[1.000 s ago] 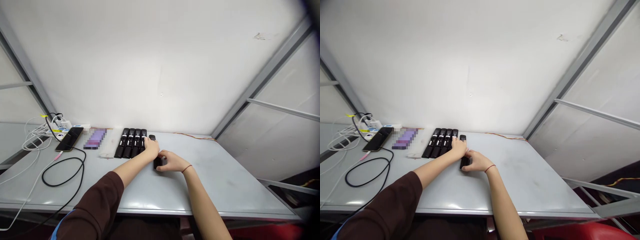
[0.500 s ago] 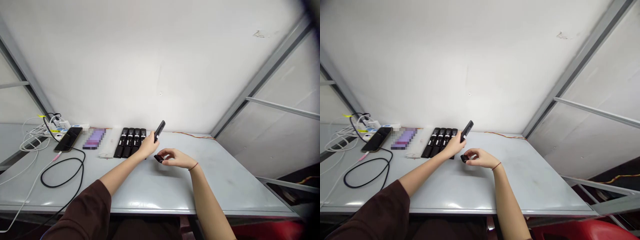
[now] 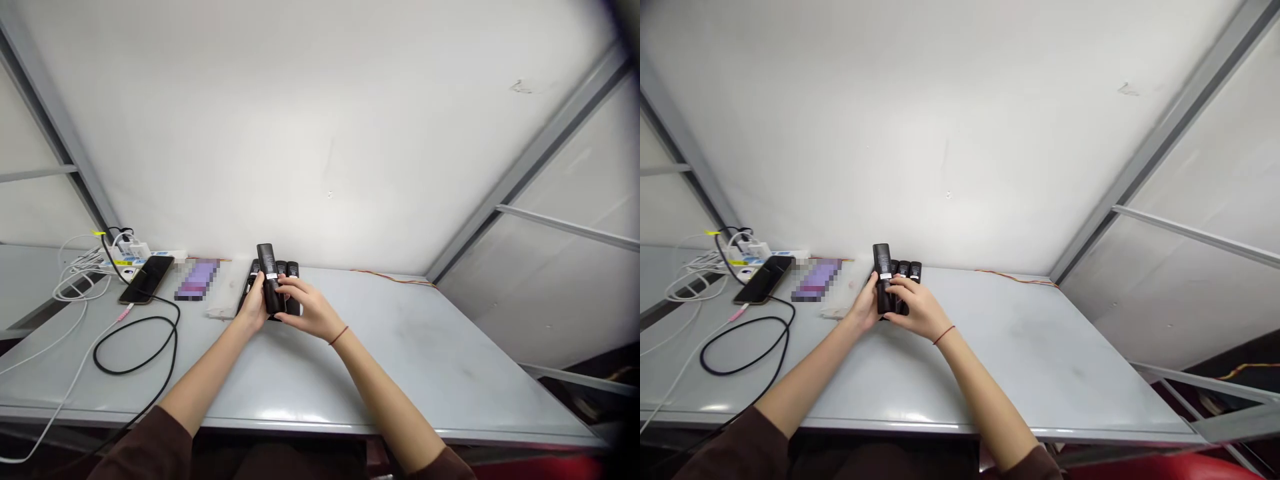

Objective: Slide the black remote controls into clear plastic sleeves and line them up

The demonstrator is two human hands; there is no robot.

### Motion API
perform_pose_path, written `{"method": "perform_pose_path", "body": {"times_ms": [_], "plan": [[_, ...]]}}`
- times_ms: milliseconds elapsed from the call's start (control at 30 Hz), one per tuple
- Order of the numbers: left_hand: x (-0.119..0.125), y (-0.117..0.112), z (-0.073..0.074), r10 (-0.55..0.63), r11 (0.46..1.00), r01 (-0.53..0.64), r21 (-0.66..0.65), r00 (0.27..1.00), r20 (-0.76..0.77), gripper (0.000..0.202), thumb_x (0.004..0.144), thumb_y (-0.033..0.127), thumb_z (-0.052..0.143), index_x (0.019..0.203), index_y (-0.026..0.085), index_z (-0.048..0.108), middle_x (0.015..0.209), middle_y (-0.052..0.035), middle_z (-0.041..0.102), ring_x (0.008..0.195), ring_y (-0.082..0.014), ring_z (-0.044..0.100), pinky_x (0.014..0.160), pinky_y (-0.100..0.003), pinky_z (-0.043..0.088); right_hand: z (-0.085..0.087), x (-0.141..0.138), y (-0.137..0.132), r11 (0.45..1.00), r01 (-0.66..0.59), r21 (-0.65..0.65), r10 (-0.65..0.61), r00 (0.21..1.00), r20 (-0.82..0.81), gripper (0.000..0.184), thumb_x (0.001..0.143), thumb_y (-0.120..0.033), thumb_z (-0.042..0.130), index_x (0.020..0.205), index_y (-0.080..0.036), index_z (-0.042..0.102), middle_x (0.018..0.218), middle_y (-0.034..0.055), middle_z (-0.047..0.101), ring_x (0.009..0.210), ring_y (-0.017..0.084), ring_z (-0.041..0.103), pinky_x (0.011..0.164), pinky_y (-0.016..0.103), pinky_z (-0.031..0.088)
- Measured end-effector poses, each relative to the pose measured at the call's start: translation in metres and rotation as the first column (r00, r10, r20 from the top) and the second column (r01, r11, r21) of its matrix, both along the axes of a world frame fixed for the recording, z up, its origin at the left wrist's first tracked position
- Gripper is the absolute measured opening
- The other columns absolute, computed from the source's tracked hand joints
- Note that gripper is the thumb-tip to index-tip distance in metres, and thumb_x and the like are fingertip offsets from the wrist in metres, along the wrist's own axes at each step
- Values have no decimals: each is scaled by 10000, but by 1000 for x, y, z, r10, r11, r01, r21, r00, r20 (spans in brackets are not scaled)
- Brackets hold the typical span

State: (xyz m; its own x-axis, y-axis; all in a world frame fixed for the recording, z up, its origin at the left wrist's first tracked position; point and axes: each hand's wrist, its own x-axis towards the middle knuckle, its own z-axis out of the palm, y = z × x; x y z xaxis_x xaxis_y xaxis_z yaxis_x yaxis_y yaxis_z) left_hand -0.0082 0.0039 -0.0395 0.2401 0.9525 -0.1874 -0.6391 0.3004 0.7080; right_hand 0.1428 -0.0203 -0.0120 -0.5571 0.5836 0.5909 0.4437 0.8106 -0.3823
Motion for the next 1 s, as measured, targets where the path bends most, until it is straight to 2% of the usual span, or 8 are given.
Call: {"method": "perform_pose_path", "body": {"times_ms": [167,300,433,600,667,1000], "plan": [[-2,-2,-1,-9,1000,8,21,999,44,514,906,508,355,1007,109,662,950,-116,683,921,-206,630,831,-306,505,-30,-4,5,991,96,95,-101,993,52,373,790,-314,633,1146,-225,567,1247,119,565,1102,262,561,881,434,479],[-3,-3,-4,-52,998,51,31,998,34,536,887,546,363,1010,121,666,955,-130,680,942,-218,627,845,-329,504,-40,-2,4,986,82,144,-93,993,69,324,827,-298,597,1141,-226,573,1247,117,572,1134,263,541,884,424,470],[-2,-5,-5,-67,995,64,76,997,37,509,894,516,382,1078,117,640,991,-123,676,964,-216,621,862,-336,497,-41,-1,3,982,108,153,-119,991,60,355,816,-319,612,1157,-233,568,1300,126,524,1215,274,470,944,455,429],[2,-8,-8,-51,997,49,57,998,25,421,890,441,457,1171,155,587,1041,-110,664,944,-208,629,850,-348,506,-39,4,3,974,174,143,-189,977,98,739,731,-452,681,1363,-193,400,1404,188,391,1237,307,436,966,478,401],[3,-10,-10,-57,997,56,56,998,28,409,884,421,480,1190,166,572,1051,-108,660,935,-207,632,846,-358,509,-38,5,2,973,184,142,-201,972,120,812,710,-466,693,1396,-190,359,1407,191,389,1256,320,412,971,480,387],[5,-14,-7,-55,998,54,11,998,18,383,884,425,479,1143,162,582,1042,-113,655,913,-209,633,836,-366,517,-34,9,3,973,212,92,-225,961,163,764,695,-468,708,1368,-264,411,1392,138,435,1237,326,427,947,484,383]]}}
